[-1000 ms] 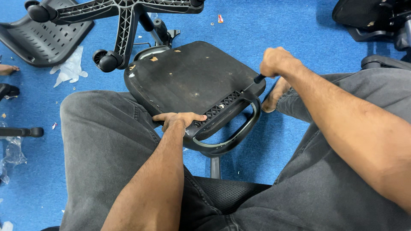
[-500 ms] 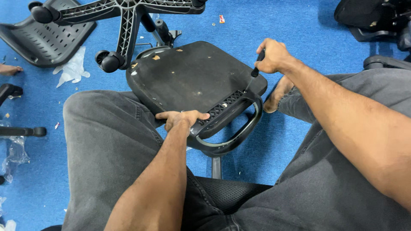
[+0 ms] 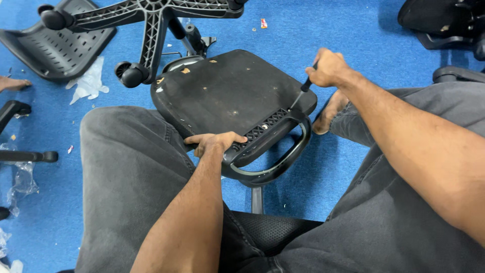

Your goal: The person uses a screwdriver to remove screws from the underside of an office chair seat. They detach the left armrest, then flip the seat over to remove the right armrest. The person then reattaches the left armrest and secures it with screws.

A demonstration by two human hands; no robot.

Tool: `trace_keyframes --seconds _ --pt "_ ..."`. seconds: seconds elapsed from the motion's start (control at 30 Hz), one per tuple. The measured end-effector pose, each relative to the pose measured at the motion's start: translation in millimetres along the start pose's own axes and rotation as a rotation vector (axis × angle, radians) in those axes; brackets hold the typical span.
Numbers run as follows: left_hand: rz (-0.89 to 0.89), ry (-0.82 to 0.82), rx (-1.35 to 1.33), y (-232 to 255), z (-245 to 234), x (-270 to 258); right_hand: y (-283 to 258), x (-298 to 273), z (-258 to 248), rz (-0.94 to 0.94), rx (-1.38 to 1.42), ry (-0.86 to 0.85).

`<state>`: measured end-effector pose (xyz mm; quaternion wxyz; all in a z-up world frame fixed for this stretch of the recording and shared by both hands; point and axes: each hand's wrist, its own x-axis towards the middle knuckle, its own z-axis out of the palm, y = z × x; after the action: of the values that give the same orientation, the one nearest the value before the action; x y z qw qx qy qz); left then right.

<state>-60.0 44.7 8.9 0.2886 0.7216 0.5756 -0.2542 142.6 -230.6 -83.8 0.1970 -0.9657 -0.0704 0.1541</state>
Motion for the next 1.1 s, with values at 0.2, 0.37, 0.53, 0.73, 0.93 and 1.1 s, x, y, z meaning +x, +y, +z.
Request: trace_keyframes --seconds 0.2,0.37,0.53,0.73,0.93,1.1 --pt "0.630 0.614 0.543 8 29 -18 -3 3 7 -0.048 0.088 0.009" --pt "1.113 0.308 0.842 19 104 -3 -13 -1 4 -0.034 0.118 0.028" --pt "1.288 0.683 1.083 3 157 42 -20 -9 2 0.091 0.000 0.066" --pt "1.295 0.791 1.111 -2 177 66 -25 -13 -8 -0.108 0.059 0.033" --pt "1.269 0.696 1.140 -1 171 51 -32 13 -8 -0.269 -0.108 -0.116" --pt "1.266 0.629 1.143 -5 161 35 -28 16 -14 -0.139 -0.304 -0.134"
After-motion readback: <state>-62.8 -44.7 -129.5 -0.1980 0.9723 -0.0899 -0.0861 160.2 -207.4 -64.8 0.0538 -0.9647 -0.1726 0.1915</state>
